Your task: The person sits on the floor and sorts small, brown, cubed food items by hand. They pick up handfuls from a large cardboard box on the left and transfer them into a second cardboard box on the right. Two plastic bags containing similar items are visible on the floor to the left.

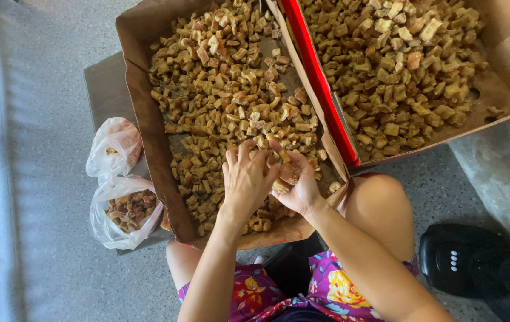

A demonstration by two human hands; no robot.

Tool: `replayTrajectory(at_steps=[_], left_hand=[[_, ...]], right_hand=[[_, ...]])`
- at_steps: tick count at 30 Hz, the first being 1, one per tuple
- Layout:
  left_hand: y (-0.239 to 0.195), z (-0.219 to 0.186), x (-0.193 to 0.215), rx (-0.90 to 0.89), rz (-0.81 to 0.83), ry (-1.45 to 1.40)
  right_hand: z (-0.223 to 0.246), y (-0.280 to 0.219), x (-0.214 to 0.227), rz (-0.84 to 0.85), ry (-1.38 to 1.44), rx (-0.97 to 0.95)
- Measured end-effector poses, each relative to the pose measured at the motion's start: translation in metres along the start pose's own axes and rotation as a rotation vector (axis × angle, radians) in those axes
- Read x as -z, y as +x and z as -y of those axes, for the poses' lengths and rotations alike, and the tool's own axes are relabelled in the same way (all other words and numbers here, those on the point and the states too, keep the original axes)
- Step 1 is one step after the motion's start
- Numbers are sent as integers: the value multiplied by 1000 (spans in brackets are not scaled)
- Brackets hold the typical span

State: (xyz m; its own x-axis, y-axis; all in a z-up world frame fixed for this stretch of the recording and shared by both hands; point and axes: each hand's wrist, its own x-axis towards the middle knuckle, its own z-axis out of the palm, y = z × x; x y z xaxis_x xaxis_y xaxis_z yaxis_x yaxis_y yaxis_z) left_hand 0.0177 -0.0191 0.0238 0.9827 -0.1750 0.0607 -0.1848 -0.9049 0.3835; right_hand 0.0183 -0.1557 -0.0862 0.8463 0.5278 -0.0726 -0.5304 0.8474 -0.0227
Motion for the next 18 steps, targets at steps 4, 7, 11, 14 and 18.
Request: replayTrajectory(at_steps=[4,7,11,14,18], left_hand=[[0,2,-10,44,103,-31],[-2,6,-8,11,-13,-143],[-4,5,6,48,51,-399],[-2,-1,10,83,120,-493],[0,-2,11,199,254,-856]], right_hand=[[0,-1,-12,-156,-210,-11],[3,1,-18,-1,-41,11],[1,3,-17,-236,-118,43],[-2,1,-13,-292,-196,46],[-1,1,-14,-331,-243,49]])
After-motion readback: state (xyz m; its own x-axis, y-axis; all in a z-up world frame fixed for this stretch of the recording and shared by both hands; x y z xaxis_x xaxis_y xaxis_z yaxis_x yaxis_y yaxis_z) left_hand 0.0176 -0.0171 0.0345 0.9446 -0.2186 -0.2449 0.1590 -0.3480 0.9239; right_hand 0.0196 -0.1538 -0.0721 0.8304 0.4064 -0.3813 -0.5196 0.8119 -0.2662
